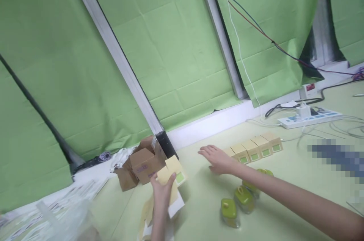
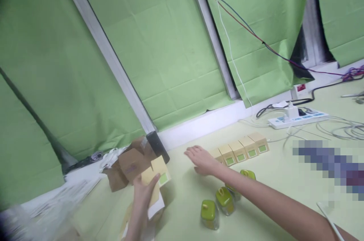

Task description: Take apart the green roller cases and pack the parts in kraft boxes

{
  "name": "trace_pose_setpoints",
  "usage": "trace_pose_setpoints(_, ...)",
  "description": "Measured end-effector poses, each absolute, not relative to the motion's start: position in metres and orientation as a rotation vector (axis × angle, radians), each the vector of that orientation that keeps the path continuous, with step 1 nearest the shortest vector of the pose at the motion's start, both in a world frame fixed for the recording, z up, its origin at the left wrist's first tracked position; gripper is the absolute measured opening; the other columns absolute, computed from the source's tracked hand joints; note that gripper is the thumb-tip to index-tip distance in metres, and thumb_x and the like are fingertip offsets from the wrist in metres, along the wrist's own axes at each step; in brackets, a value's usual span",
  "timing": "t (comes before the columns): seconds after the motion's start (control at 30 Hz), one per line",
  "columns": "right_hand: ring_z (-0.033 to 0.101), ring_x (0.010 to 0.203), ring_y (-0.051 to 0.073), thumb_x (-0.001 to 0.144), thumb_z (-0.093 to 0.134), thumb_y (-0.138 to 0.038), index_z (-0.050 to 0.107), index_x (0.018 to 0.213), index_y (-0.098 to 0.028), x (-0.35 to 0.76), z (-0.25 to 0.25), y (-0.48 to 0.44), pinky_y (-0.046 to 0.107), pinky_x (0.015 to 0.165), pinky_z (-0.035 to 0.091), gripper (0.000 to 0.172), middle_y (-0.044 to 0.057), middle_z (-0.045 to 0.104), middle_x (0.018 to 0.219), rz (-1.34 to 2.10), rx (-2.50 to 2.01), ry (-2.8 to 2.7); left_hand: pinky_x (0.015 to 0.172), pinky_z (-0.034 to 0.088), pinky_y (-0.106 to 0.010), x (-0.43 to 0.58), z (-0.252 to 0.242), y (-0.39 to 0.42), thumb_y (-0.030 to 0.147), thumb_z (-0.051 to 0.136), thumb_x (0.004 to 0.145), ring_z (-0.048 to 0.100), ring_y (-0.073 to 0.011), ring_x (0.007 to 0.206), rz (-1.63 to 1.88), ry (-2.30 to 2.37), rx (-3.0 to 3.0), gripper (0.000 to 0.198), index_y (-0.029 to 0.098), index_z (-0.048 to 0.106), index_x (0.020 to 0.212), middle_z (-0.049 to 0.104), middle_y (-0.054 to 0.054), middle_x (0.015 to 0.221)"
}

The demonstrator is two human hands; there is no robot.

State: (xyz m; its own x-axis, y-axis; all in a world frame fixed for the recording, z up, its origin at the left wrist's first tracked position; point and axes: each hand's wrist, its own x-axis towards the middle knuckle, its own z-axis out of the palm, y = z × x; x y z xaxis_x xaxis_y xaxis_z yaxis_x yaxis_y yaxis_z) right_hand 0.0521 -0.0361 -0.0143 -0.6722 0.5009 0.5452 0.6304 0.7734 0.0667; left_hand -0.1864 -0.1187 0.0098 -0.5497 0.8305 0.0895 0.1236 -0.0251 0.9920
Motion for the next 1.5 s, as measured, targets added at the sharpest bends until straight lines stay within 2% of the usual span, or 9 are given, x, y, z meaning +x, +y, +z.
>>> trace_pose_setpoints(0.2,0.062,0.094,0.019,0.09,0.056,-0.033,0.058,0.111,-0.015,0.08,-0.015,0.002,0.041,0.082,0.051,0.027,0.006,0.061,0.111,-0.125,-1.099,-2.626,0.106,0.012,-0.061,-0.252,0.036,-0.124,0.02,0.076,0.033,0.026,-0.0503,0.13,1.234,2.206,1.382,0.081,0.005,0.05,0.108,0.047,-0.032,0.128)
trace_pose_setpoints(0.33,0.061,0.091,0.019,0.086,0.061,-0.036,0.06,0.103,-0.015,0.087,-0.008,-0.011,0.04,0.082,0.049,0.028,0.005,0.063,0.103,-0.047,-1.056,-2.599,0.107,-0.001,-0.06,-0.248,0.051,-0.12,0.034,0.074,0.043,0.007,-0.0495,0.136,1.18,2.374,1.58,0.101,-0.002,0.034,0.128,0.022,-0.035,0.142)
trace_pose_setpoints(0.5,0.058,0.088,0.022,0.056,0.084,-0.037,0.053,0.101,-0.015,0.082,0.0,-0.058,0.032,0.073,0.048,0.059,0.006,0.062,0.097,-0.009,-0.995,-2.388,0.113,0.019,-0.037,-0.172,0.032,-0.13,0.037,0.064,0.065,0.026,-0.0248,0.137,1.096,2.053,2.032,0.082,0.017,0.029,0.137,0.031,-0.011,0.147)
trace_pose_setpoints(0.63,0.056,0.09,0.023,0.067,0.078,-0.026,0.05,0.1,-0.019,0.074,-0.006,-0.089,0.032,0.072,0.047,0.045,0.005,0.061,0.098,-0.036,-0.907,-2.302,0.111,0.024,-0.04,-0.11,0.008,-0.145,0.019,0.058,0.074,0.032,-0.0266,0.133,0.987,1.481,2.321,0.073,0.019,0.029,0.142,0.038,-0.011,0.145)
trace_pose_setpoints(0.87,0.06,0.074,0.019,0.083,0.06,-0.021,0.056,0.08,-0.021,0.08,-0.017,-0.111,0.035,0.073,0.045,0.005,0.001,0.064,0.078,-0.024,-0.768,-2.366,0.087,0.045,-0.035,-0.1,-0.009,-0.156,0.005,0.05,0.07,0.051,-0.0236,0.108,1.0,1.67,2.276,0.058,0.023,0.045,0.125,0.054,-0.008,0.114)
trace_pose_setpoints(1.07,0.054,0.046,0.01,0.092,0.043,-0.02,0.058,0.099,-0.022,0.08,-0.013,-0.116,0.021,0.04,0.032,0.017,-0.004,0.064,0.067,0.213,-0.748,-2.411,0.086,0.046,-0.039,-0.105,-0.034,-0.158,-0.001,0.043,0.071,0.054,-0.021,0.102,1.088,1.526,2.5,0.047,0.02,0.042,0.113,0.054,-0.009,0.109)
trace_pose_setpoints(1.23,0.053,0.05,0.01,0.083,0.053,-0.019,0.063,0.076,-0.019,0.072,-0.011,-0.11,0.024,0.043,0.034,0.013,0.003,0.061,0.088,0.189,-0.86,-2.353,0.09,0.043,-0.041,-0.101,-0.033,-0.157,0.007,0.046,0.076,0.054,-0.0227,0.105,1.097,1.518,2.399,0.03,0.022,0.049,0.102,0.057,-0.008,0.112)
trace_pose_setpoints(1.37,0.059,0.064,0.011,0.091,0.041,-0.024,0.059,0.085,-0.018,0.08,-0.016,-0.095,0.026,0.055,0.046,0.02,0.009,0.057,0.113,0.247,-0.984,-2.243,0.085,0.042,-0.044,-0.122,-0.025,-0.153,0.007,0.056,0.064,0.057,-0.0284,0.095,1.115,1.727,2.057,0.04,0.021,0.053,0.102,0.062,-0.008,0.098)
trace_pose_setpoints(1.5,0.059,0.06,0.014,0.084,0.045,-0.015,0.056,0.082,-0.019,0.093,-0.027,-0.077,0.023,0.052,0.044,0.013,0.002,0.065,0.078,0.269,-1.078,-2.263,0.089,0.04,-0.047,-0.15,-0.022,-0.145,0.017,0.064,0.062,0.058,-0.0325,0.098,1.287,1.844,1.627,0.048,0.019,0.045,0.107,0.06,-0.012,0.099)
